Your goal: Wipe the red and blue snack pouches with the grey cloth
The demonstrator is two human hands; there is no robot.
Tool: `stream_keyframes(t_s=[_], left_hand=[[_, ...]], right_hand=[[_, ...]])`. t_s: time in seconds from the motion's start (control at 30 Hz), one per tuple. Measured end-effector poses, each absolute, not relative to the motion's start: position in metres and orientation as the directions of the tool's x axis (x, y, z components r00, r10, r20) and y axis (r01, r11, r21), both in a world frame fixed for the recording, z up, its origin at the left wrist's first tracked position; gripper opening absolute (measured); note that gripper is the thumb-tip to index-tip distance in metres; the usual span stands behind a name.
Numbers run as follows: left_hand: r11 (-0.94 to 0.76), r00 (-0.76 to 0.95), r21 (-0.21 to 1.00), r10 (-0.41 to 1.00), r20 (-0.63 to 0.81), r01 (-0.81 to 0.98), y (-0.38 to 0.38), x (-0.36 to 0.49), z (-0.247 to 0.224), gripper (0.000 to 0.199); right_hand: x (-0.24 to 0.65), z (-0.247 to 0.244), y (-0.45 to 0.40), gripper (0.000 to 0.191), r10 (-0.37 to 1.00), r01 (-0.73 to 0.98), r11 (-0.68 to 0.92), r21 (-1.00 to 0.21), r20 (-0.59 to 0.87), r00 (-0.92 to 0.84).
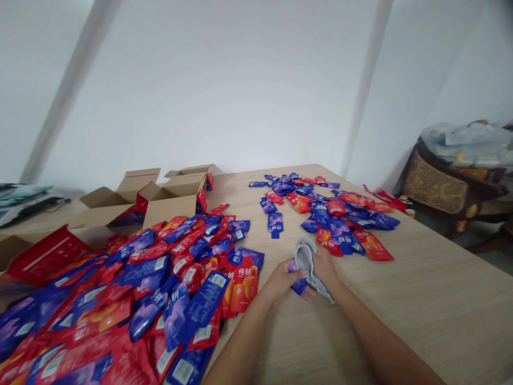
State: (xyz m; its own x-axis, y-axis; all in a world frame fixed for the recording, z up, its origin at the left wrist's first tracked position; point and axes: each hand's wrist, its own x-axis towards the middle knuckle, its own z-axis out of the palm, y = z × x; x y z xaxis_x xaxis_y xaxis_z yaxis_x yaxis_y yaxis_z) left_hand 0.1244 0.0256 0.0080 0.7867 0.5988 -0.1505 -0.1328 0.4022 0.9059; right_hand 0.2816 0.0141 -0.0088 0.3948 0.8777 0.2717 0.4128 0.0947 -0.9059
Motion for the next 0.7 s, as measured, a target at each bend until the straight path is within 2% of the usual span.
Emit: stream_keyframes(t_s=[0.07, 0.17, 0.2, 0.27, 0.3, 0.33, 0.4, 0.43, 0.5, 0.57, 0.7], left_hand=[[0.434, 0.712, 0.883, 0.676, -0.188, -0.179, 0.038, 0.107, 0.019, 0.044], [0.381, 0.425, 0.834, 0.883, -0.200, -0.399, 0.068, 0.066, 0.045, 0.030], [0.311, 0.301, 0.810, 0.937, -0.176, -0.496, 0.080, 0.051, 0.055, 0.024], [0.004, -0.031, 0.734, 0.999, -0.034, -0.680, 0.104, 0.023, 0.072, 0.017], [-0.102, -0.138, 0.701, 0.990, 0.004, -0.706, 0.115, 0.014, 0.077, 0.018], [-0.136, -0.170, 0.699, 0.985, 0.021, -0.702, 0.125, 0.009, 0.079, 0.020], [-0.060, -0.115, 0.807, 0.993, -0.011, -0.588, 0.138, 0.013, 0.072, 0.023], [0.017, -0.061, 0.894, 0.997, -0.050, -0.448, 0.143, 0.022, 0.064, 0.024], [0.112, 0.005, 0.994, 0.994, -0.112, 0.006, 0.151, 0.048, 0.045, 0.026], [0.129, 0.016, 0.968, 0.991, -0.136, 0.216, 0.159, 0.079, 0.027, 0.029], [0.062, 0.010, 0.903, 0.997, -0.074, 0.425, 0.175, 0.131, 0.012, 0.033]], right_hand=[[0.287, -0.013, 0.014, 0.043, 0.854, 0.338, 0.056, -0.939, 0.220, 0.471], [0.293, -0.018, 0.014, 0.046, 0.822, 0.255, -0.005, -0.967, 0.141, 0.551], [0.293, -0.019, 0.015, 0.046, 0.821, 0.242, -0.011, -0.970, 0.129, 0.556], [0.290, -0.019, 0.016, 0.046, 0.830, 0.250, 0.004, -0.968, 0.143, 0.539], [0.287, -0.018, 0.017, 0.046, 0.832, 0.268, 0.018, -0.963, 0.163, 0.531], [0.283, -0.018, 0.018, 0.045, 0.827, 0.287, 0.022, -0.958, 0.179, 0.533], [0.276, -0.018, 0.021, 0.046, 0.800, 0.314, 0.001, -0.949, 0.190, 0.570], [0.273, -0.018, 0.022, 0.047, 0.781, 0.315, -0.010, -0.949, 0.190, 0.596], [0.268, -0.020, 0.024, 0.046, 0.750, 0.305, -0.002, -0.952, 0.201, 0.630], [0.266, -0.023, 0.026, 0.042, 0.735, 0.304, 0.050, -0.951, 0.241, 0.634], [0.266, -0.030, 0.029, 0.037, 0.705, 0.369, 0.140, -0.919, 0.354, 0.614]])
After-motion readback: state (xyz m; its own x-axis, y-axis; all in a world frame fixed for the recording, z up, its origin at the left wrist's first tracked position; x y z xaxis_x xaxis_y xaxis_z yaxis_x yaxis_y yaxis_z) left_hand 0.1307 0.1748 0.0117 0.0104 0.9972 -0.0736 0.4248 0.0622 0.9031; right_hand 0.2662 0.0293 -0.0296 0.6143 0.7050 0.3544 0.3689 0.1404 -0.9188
